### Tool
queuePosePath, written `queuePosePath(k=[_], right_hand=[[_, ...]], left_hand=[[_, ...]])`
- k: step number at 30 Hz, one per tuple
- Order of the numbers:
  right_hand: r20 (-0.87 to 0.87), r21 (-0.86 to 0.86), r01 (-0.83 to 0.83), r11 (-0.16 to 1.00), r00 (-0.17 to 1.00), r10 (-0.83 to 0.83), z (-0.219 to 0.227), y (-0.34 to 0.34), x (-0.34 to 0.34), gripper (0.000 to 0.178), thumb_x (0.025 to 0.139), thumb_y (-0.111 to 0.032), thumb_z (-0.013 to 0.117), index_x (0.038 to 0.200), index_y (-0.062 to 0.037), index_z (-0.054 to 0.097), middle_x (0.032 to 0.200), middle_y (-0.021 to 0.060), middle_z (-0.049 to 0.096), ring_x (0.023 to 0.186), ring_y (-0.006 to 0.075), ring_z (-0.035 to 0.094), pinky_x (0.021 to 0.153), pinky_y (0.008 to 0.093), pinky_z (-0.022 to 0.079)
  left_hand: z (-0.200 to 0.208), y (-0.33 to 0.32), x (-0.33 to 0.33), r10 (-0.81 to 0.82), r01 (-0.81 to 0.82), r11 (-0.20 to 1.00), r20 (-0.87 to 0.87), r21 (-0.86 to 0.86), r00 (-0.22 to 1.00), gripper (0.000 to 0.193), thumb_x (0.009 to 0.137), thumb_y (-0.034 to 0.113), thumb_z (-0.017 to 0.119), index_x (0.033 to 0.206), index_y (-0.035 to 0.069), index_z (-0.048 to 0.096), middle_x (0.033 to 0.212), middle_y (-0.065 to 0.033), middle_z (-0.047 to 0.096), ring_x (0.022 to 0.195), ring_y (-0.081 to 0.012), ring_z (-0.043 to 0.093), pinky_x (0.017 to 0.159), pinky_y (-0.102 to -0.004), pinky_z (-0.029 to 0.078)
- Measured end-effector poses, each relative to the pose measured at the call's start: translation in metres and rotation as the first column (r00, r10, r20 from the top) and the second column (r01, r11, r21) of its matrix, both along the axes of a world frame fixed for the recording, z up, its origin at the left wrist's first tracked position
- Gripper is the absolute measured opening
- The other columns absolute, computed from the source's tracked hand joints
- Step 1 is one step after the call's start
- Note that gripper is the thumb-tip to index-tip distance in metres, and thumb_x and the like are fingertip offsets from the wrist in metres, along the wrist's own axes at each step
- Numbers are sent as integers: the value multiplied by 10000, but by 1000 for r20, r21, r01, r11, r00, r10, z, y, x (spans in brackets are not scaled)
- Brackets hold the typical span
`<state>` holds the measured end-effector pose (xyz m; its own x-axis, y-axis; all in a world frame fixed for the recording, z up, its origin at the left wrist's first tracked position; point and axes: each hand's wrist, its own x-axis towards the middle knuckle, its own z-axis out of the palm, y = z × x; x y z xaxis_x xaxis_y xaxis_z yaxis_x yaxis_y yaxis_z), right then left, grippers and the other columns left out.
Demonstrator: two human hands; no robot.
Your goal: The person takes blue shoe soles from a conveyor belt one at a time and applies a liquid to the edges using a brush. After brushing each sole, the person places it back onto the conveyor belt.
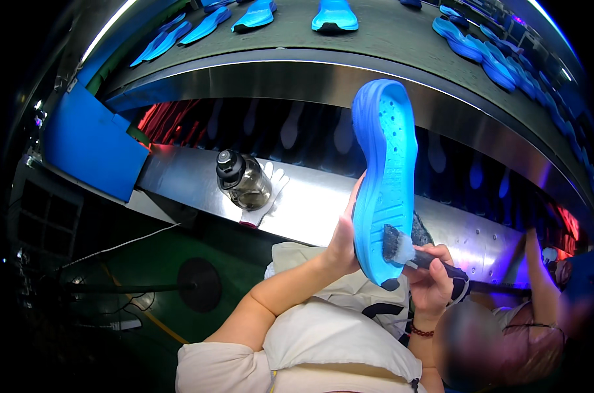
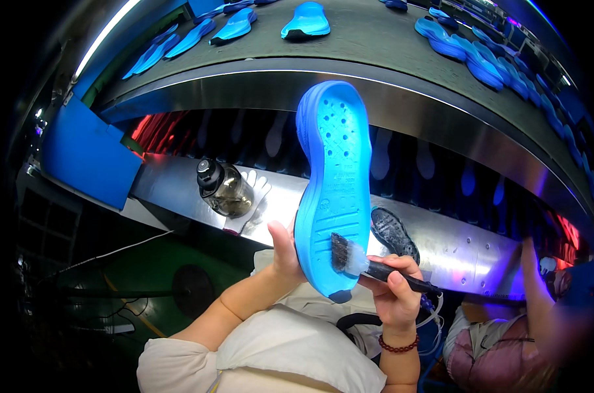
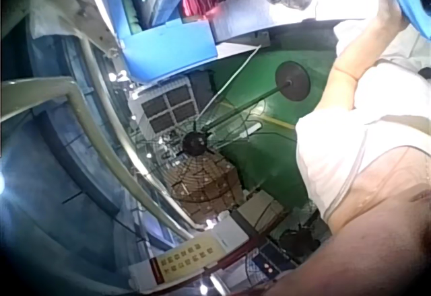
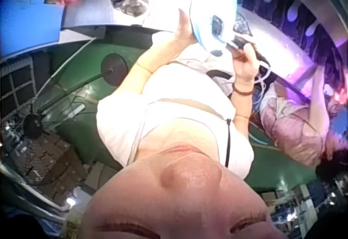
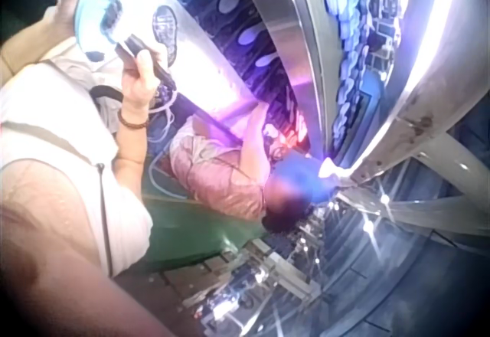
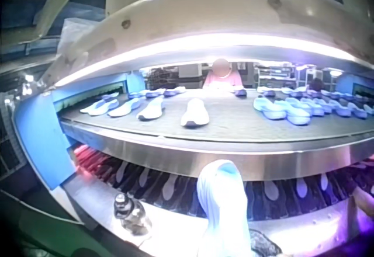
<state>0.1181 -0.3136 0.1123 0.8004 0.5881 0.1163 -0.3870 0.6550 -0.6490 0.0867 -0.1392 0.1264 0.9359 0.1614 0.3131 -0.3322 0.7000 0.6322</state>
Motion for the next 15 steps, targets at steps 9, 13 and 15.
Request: queuePosePath(k=[9, 13, 15], right_hand=[[68, -54, 82, 995, 995, -78, 1, 7, -2, 179, 816, -48, 517, 976, 33, 509, 1007, 196, 565, 995, 311, 563, 828, 448, 497], [538, -255, 352, 901, 825, -171, 16, 11, -10, 174, 766, 7, 572, 934, 47, 552, 966, 190, 594, 962, 302, 583, 824, 374, 484], [750, -304, 486, 820, 652, -109, 29, 15, -13, 201, 715, 64, 602, 915, 51, 586, 935, 199, 620, 913, 289, 612, 831, 340, 474]], left_hand=[[4, -1, -8, -90, 80, 990, -81, -120, 993, 948, 729, 769, 252, 1344, 50, 195, 1197, -126, 439, 1077, -205, 477, 901, -347, 428], [3, 5, -2, -80, 50, 983, -163, -178, 983, 815, 804, 679, 297, 1302, 35, 286, 1115, -117, 512, 993, -195, 537, 840, -337, 472], [8, 8, 4, -76, 34, 959, -139, -282, 987, 782, 816, 645, 334, 1292, 25, 295, 1116, -119, 514, 988, -198, 542, 828, -340, 479]])
